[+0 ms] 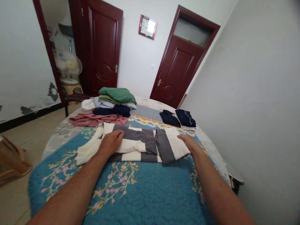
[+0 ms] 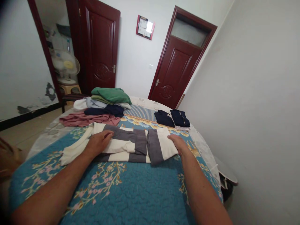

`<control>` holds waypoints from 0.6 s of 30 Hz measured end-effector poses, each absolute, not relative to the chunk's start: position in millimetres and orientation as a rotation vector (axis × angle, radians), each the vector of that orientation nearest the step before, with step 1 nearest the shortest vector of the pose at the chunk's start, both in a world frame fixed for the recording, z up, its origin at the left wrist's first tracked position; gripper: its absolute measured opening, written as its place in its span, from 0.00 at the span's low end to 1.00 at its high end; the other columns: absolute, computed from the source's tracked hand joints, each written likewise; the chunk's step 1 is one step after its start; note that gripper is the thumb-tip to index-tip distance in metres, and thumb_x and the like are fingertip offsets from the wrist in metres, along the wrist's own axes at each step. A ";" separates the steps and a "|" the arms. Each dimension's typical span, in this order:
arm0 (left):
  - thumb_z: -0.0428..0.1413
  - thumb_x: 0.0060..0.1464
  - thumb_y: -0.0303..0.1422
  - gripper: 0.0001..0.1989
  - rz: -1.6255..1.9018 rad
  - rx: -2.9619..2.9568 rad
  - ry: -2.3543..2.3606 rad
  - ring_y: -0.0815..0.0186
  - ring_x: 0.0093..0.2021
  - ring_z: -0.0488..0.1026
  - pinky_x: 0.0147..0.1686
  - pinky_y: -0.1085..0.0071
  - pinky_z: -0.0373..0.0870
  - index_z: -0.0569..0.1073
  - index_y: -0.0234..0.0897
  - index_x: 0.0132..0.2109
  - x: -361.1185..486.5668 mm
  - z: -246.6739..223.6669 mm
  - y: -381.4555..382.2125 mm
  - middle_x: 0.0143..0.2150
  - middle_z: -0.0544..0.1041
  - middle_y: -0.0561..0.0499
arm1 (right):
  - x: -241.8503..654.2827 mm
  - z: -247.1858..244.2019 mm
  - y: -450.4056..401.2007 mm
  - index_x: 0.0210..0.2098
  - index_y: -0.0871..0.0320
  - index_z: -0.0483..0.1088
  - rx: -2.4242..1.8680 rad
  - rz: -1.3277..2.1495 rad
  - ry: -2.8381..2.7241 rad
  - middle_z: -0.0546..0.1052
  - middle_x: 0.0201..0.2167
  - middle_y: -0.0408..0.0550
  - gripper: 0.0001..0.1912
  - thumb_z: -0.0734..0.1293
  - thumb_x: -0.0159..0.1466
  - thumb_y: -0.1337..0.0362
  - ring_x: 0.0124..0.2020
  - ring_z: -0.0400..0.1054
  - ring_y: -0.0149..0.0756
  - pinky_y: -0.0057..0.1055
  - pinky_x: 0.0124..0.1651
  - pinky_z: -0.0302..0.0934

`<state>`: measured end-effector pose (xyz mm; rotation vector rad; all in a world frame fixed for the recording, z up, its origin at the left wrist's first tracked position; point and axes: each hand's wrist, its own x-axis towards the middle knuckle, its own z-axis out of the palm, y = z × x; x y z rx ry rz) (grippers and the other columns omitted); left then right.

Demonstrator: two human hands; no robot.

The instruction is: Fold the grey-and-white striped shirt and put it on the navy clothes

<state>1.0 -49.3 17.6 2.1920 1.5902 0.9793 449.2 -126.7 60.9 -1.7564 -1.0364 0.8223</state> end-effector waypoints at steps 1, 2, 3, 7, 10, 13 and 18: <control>0.47 0.67 0.41 0.21 0.981 2.178 1.593 0.55 0.51 0.83 0.56 0.63 0.74 0.83 0.41 0.51 0.9 18.7 -48.2 0.50 0.87 0.46 | 441.6 69.5 -124.5 0.40 0.60 0.80 -1.753 0.797 -1.072 0.85 0.40 0.53 0.14 0.71 0.59 0.57 0.38 0.78 0.44 0.34 0.39 0.69; 0.48 0.67 0.41 0.21 0.978 2.164 1.596 0.55 0.51 0.83 0.56 0.63 0.74 0.83 0.41 0.51 0.9 20.0 -47.2 0.50 0.87 0.46 | 432.5 78.4 -122.2 0.39 0.59 0.80 -1.753 0.787 -1.103 0.85 0.39 0.53 0.14 0.70 0.59 0.57 0.37 0.77 0.44 0.34 0.39 0.68; 0.48 0.67 0.41 0.21 0.974 2.146 1.599 0.55 0.51 0.83 0.56 0.63 0.74 0.83 0.40 0.51 0.7 21.2 -46.4 0.50 0.87 0.46 | 422.0 87.5 -119.9 0.39 0.59 0.80 -1.761 0.780 -1.136 0.85 0.38 0.52 0.14 0.70 0.59 0.57 0.37 0.77 0.44 0.33 0.39 0.67; 0.48 0.66 0.41 0.20 0.998 2.081 1.608 0.56 0.51 0.82 0.55 0.64 0.74 0.83 0.41 0.51 -0.9 23.7 -45.4 0.49 0.87 0.47 | 367.1 118.5 -111.7 0.42 0.59 0.82 -1.867 0.580 -1.424 0.84 0.38 0.52 0.14 0.67 0.62 0.60 0.40 0.76 0.43 0.32 0.41 0.65; 0.48 0.66 0.41 0.21 0.996 2.064 1.587 0.56 0.51 0.82 0.55 0.65 0.73 0.83 0.40 0.51 -1.3 23.3 -46.1 0.48 0.87 0.47 | 315.8 125.6 -108.6 0.44 0.60 0.81 -2.010 0.255 -1.674 0.84 0.42 0.55 0.15 0.65 0.64 0.62 0.45 0.77 0.45 0.33 0.45 0.64; 0.48 0.65 0.42 0.22 0.995 2.073 1.567 0.56 0.51 0.83 0.55 0.65 0.73 0.83 0.39 0.51 -1.3 22.0 -46.6 0.49 0.87 0.46 | 263.4 114.0 -110.8 0.49 0.61 0.79 -2.166 0.041 -1.799 0.83 0.46 0.60 0.16 0.64 0.67 0.63 0.49 0.78 0.49 0.36 0.50 0.65; 0.47 0.66 0.42 0.22 0.993 2.061 1.562 0.56 0.53 0.82 0.55 0.66 0.73 0.83 0.39 0.52 -2.1 19.6 -46.6 0.52 0.86 0.47 | 201.9 82.4 -115.7 0.53 0.64 0.76 -2.279 -0.063 -1.884 0.83 0.45 0.66 0.17 0.61 0.70 0.66 0.47 0.80 0.55 0.43 0.49 0.70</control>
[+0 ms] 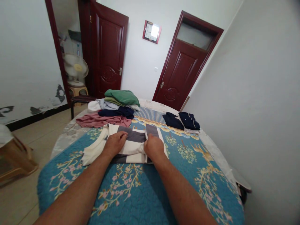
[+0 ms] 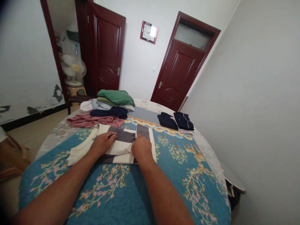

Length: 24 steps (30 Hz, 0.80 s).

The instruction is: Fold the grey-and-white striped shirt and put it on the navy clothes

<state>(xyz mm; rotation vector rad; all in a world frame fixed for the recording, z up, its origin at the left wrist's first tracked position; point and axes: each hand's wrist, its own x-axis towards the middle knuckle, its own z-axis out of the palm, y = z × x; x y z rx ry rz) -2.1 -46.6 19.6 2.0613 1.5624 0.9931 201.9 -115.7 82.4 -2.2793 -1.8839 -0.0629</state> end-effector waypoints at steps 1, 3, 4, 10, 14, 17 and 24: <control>0.47 0.66 0.42 0.22 0.988 2.063 1.564 0.56 0.53 0.82 0.55 0.66 0.73 0.83 0.39 0.52 -2.1 19.3 -46.5 0.52 0.86 0.47 | 194.9 78.6 -114.9 0.53 0.63 0.75 -2.274 -0.069 -1.887 0.83 0.45 0.66 0.17 0.60 0.70 0.67 0.47 0.81 0.56 0.43 0.49 0.70; 0.47 0.66 0.41 0.22 0.974 2.073 1.576 0.56 0.53 0.82 0.55 0.65 0.73 0.83 0.40 0.52 -2.0 19.3 -46.2 0.51 0.87 0.47 | 184.4 74.2 -110.8 0.52 0.63 0.75 -2.264 -0.078 -1.875 0.83 0.44 0.66 0.16 0.60 0.71 0.67 0.46 0.81 0.56 0.43 0.48 0.72; 0.47 0.66 0.41 0.22 0.966 2.077 1.582 0.56 0.53 0.82 0.55 0.65 0.72 0.83 0.40 0.52 -1.9 19.4 -46.0 0.50 0.87 0.47 | 180.3 73.1 -107.9 0.52 0.63 0.75 -2.260 -0.080 -1.868 0.83 0.44 0.65 0.15 0.61 0.71 0.67 0.46 0.81 0.55 0.43 0.48 0.72; 0.47 0.66 0.41 0.21 0.946 2.093 1.578 0.57 0.53 0.82 0.55 0.66 0.72 0.83 0.40 0.51 -1.3 21.6 -46.7 0.51 0.87 0.48 | 160.7 60.6 -94.0 0.52 0.64 0.75 -2.238 -0.051 -1.915 0.83 0.44 0.66 0.15 0.63 0.69 0.68 0.46 0.82 0.53 0.41 0.48 0.73; 0.47 0.67 0.40 0.21 0.929 2.102 1.587 0.56 0.53 0.82 0.55 0.65 0.73 0.83 0.40 0.50 0.3 23.2 -48.6 0.50 0.87 0.47 | 157.5 49.8 -96.5 0.53 0.65 0.75 -2.183 -0.049 -1.992 0.83 0.44 0.67 0.16 0.62 0.70 0.68 0.46 0.81 0.55 0.44 0.47 0.73; 0.47 0.67 0.40 0.21 0.937 2.123 1.588 0.56 0.53 0.82 0.55 0.63 0.73 0.83 0.40 0.50 1.3 21.9 -48.6 0.50 0.87 0.47 | 160.5 47.7 -103.6 0.51 0.65 0.76 -2.119 -0.057 -2.035 0.82 0.45 0.66 0.15 0.62 0.72 0.64 0.45 0.81 0.55 0.44 0.47 0.72; 0.49 0.67 0.36 0.17 1.167 2.270 1.470 0.55 0.51 0.83 0.57 0.59 0.76 0.82 0.39 0.49 7.2 17.5 -54.1 0.50 0.86 0.44 | 183.5 52.7 -148.2 0.43 0.59 0.79 -1.659 0.143 -2.351 0.83 0.42 0.55 0.16 0.61 0.75 0.59 0.45 0.78 0.42 0.34 0.50 0.67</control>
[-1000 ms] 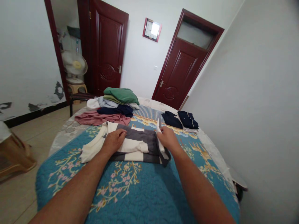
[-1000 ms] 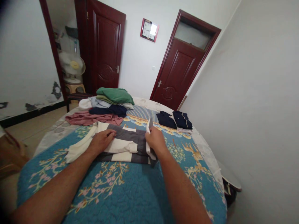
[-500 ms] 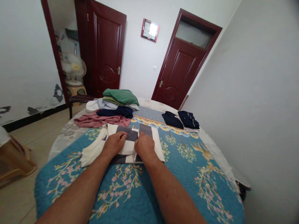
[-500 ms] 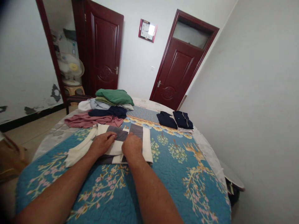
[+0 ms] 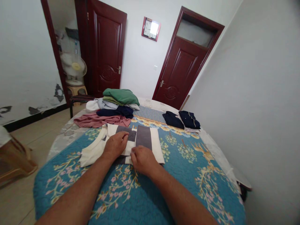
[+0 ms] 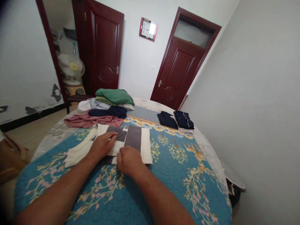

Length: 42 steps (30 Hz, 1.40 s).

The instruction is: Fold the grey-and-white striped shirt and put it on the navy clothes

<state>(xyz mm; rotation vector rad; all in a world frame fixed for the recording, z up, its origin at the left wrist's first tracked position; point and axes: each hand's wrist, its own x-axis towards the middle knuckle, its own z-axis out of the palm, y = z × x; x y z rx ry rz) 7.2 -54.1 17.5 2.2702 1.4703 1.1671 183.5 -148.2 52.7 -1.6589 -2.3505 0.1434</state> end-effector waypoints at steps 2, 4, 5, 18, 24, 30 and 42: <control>0.50 0.68 0.34 0.15 1.305 2.338 1.337 0.56 0.53 0.82 0.59 0.58 0.77 0.81 0.38 0.50 15.6 18.6 -61.0 0.51 0.85 0.44 | 199.6 56.1 -159.2 0.39 0.56 0.79 -1.542 0.244 -2.367 0.83 0.38 0.50 0.17 0.60 0.75 0.61 0.42 0.77 0.37 0.30 0.48 0.65; 0.49 0.68 0.31 0.16 1.409 2.388 1.187 0.58 0.56 0.81 0.62 0.59 0.76 0.80 0.37 0.53 28.4 19.3 -68.8 0.53 0.84 0.43 | 218.3 56.6 -163.7 0.41 0.56 0.80 -1.569 0.219 -2.242 0.83 0.38 0.48 0.17 0.59 0.75 0.63 0.41 0.77 0.37 0.30 0.49 0.66; 0.49 0.68 0.29 0.16 1.439 2.408 1.121 0.59 0.58 0.80 0.64 0.59 0.75 0.79 0.38 0.55 36.0 18.9 -72.2 0.55 0.83 0.43 | 227.2 54.4 -163.7 0.45 0.57 0.80 -1.619 0.142 -2.141 0.83 0.41 0.50 0.17 0.58 0.75 0.64 0.44 0.77 0.38 0.31 0.51 0.66; 0.46 0.71 0.37 0.28 0.720 2.671 1.423 0.43 0.76 0.60 0.73 0.41 0.58 0.69 0.30 0.72 98.5 -5.2 -86.8 0.74 0.66 0.31 | 251.6 10.4 -164.5 0.76 0.66 0.58 -1.829 0.094 -2.172 0.55 0.79 0.60 0.34 0.59 0.75 0.56 0.80 0.43 0.54 0.56 0.80 0.38; 0.45 0.71 0.44 0.32 0.567 2.625 1.626 0.43 0.78 0.56 0.74 0.41 0.53 0.66 0.32 0.74 97.2 -7.8 -87.4 0.78 0.61 0.33 | 254.2 21.4 -131.2 0.74 0.62 0.60 -1.965 0.183 -2.070 0.58 0.78 0.60 0.30 0.55 0.77 0.58 0.79 0.47 0.48 0.57 0.78 0.43; 0.45 0.71 0.43 0.33 0.508 2.638 1.644 0.43 0.78 0.56 0.74 0.42 0.54 0.66 0.30 0.74 98.4 -4.0 -85.7 0.78 0.60 0.33 | 259.5 21.9 -61.1 0.75 0.66 0.58 -2.188 0.233 -1.818 0.55 0.78 0.65 0.33 0.54 0.77 0.54 0.79 0.47 0.53 0.61 0.77 0.40; 0.42 0.72 0.42 0.33 0.485 2.652 1.638 0.42 0.78 0.56 0.73 0.41 0.55 0.64 0.27 0.75 97.2 -0.2 -85.7 0.78 0.59 0.32 | 259.8 20.2 -28.3 0.72 0.72 0.62 -2.181 0.078 -1.705 0.64 0.72 0.72 0.37 0.54 0.77 0.47 0.75 0.54 0.56 0.61 0.76 0.37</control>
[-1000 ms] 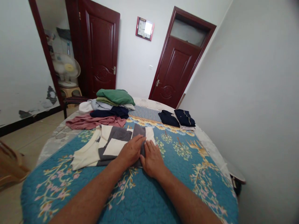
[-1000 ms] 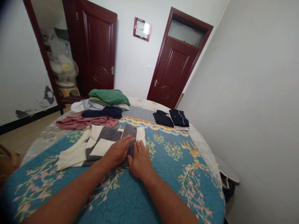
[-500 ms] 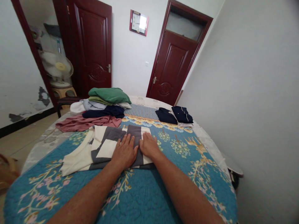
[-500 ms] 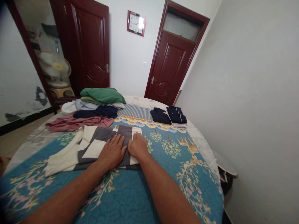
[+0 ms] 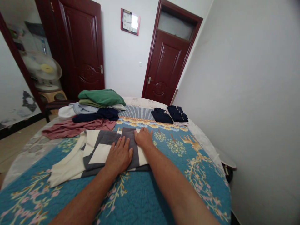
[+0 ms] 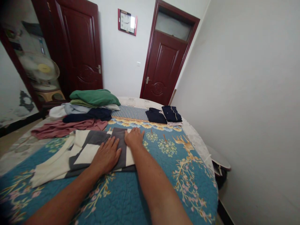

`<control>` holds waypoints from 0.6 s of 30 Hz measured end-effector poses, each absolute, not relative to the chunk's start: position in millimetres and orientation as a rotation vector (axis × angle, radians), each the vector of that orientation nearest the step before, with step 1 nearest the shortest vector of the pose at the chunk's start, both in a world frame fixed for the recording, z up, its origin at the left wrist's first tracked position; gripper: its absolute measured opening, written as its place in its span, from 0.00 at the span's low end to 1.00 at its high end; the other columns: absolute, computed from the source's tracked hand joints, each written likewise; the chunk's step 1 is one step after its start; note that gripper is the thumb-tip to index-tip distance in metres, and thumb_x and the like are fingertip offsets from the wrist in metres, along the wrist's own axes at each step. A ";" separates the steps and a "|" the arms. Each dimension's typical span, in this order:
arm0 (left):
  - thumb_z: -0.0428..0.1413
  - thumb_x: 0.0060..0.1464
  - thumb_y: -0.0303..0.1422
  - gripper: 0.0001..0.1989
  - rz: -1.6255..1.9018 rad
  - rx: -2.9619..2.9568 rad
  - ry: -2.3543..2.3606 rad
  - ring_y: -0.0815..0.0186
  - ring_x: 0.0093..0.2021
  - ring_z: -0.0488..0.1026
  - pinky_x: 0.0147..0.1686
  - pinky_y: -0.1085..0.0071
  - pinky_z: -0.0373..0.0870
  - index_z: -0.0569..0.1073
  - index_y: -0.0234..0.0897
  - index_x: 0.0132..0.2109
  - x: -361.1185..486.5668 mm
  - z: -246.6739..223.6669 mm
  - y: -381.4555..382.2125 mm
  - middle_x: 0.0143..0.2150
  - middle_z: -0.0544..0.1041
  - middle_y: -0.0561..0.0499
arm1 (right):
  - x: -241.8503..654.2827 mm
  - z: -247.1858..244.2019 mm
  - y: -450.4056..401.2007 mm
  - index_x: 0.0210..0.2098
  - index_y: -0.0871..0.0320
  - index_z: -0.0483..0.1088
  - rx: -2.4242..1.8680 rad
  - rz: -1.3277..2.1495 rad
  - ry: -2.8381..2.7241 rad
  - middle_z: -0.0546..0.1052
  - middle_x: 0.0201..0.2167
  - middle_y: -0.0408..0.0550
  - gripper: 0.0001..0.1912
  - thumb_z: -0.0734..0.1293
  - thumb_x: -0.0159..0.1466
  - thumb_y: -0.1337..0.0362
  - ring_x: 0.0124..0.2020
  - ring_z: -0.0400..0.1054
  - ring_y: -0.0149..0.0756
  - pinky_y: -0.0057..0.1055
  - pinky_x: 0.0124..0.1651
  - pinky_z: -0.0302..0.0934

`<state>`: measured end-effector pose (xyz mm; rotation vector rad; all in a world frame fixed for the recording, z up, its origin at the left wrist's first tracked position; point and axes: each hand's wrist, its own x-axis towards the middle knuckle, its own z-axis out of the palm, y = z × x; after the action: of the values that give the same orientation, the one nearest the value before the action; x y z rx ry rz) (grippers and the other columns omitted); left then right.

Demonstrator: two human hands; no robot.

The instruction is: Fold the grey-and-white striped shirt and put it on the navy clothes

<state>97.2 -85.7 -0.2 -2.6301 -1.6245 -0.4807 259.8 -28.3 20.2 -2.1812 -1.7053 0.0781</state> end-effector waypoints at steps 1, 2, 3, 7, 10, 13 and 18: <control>0.42 0.71 0.41 0.33 -0.482 -2.635 -1.624 0.42 0.78 0.56 0.73 0.41 0.55 0.64 0.26 0.75 97.3 0.3 -85.7 0.78 0.59 0.32 | 258.1 20.6 -32.7 0.70 0.72 0.64 -2.163 0.018 -1.698 0.67 0.70 0.72 0.35 0.55 0.77 0.49 0.73 0.57 0.56 0.60 0.77 0.36; 0.43 0.71 0.41 0.33 -0.477 -2.640 -1.626 0.42 0.78 0.56 0.73 0.41 0.55 0.64 0.26 0.75 97.4 0.8 -85.7 0.78 0.59 0.31 | 256.6 21.1 -37.1 0.68 0.71 0.66 -2.150 -0.026 -1.698 0.69 0.69 0.72 0.34 0.55 0.77 0.50 0.72 0.59 0.55 0.60 0.77 0.36; 0.43 0.71 0.41 0.33 -0.468 -2.644 -1.629 0.42 0.78 0.56 0.74 0.41 0.54 0.64 0.26 0.75 97.5 1.0 -85.6 0.78 0.59 0.31 | 255.3 21.6 -41.4 0.68 0.70 0.67 -2.145 -0.048 -1.707 0.69 0.69 0.72 0.32 0.55 0.77 0.50 0.72 0.59 0.55 0.59 0.77 0.36; 0.43 0.71 0.41 0.33 -0.472 -2.634 -1.631 0.42 0.78 0.56 0.74 0.42 0.54 0.64 0.26 0.75 97.7 -0.8 -85.5 0.78 0.60 0.31 | 254.9 20.4 -58.7 0.71 0.68 0.64 -2.131 -0.035 -1.748 0.62 0.74 0.70 0.33 0.56 0.77 0.50 0.76 0.53 0.56 0.60 0.76 0.38; 0.44 0.71 0.41 0.33 -0.516 -2.631 -1.638 0.42 0.78 0.56 0.74 0.42 0.54 0.64 0.26 0.75 97.6 -2.8 -88.1 0.78 0.59 0.31 | 258.6 14.5 -74.2 0.74 0.67 0.59 -2.143 0.039 -1.728 0.59 0.76 0.68 0.35 0.56 0.78 0.49 0.76 0.53 0.56 0.57 0.76 0.43; 0.45 0.71 0.42 0.33 -0.554 -2.647 -1.661 0.42 0.78 0.56 0.75 0.42 0.53 0.65 0.27 0.75 97.3 -2.3 -92.1 0.78 0.59 0.32 | 263.0 5.5 -94.3 0.76 0.68 0.56 -2.164 0.105 -1.730 0.57 0.77 0.69 0.37 0.56 0.78 0.49 0.77 0.51 0.56 0.55 0.76 0.44; 0.46 0.71 0.43 0.33 -0.630 -2.640 -1.680 0.44 0.78 0.56 0.75 0.43 0.53 0.64 0.28 0.75 96.6 -3.7 -94.8 0.78 0.59 0.32 | 272.0 -9.6 -136.7 0.77 0.67 0.54 -2.054 0.059 -1.808 0.64 0.73 0.71 0.37 0.60 0.76 0.52 0.75 0.56 0.57 0.55 0.75 0.48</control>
<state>96.6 -94.8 -3.7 -2.6405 -1.6803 -0.6304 272.0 -136.7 -9.6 -2.0544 -1.8077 0.0586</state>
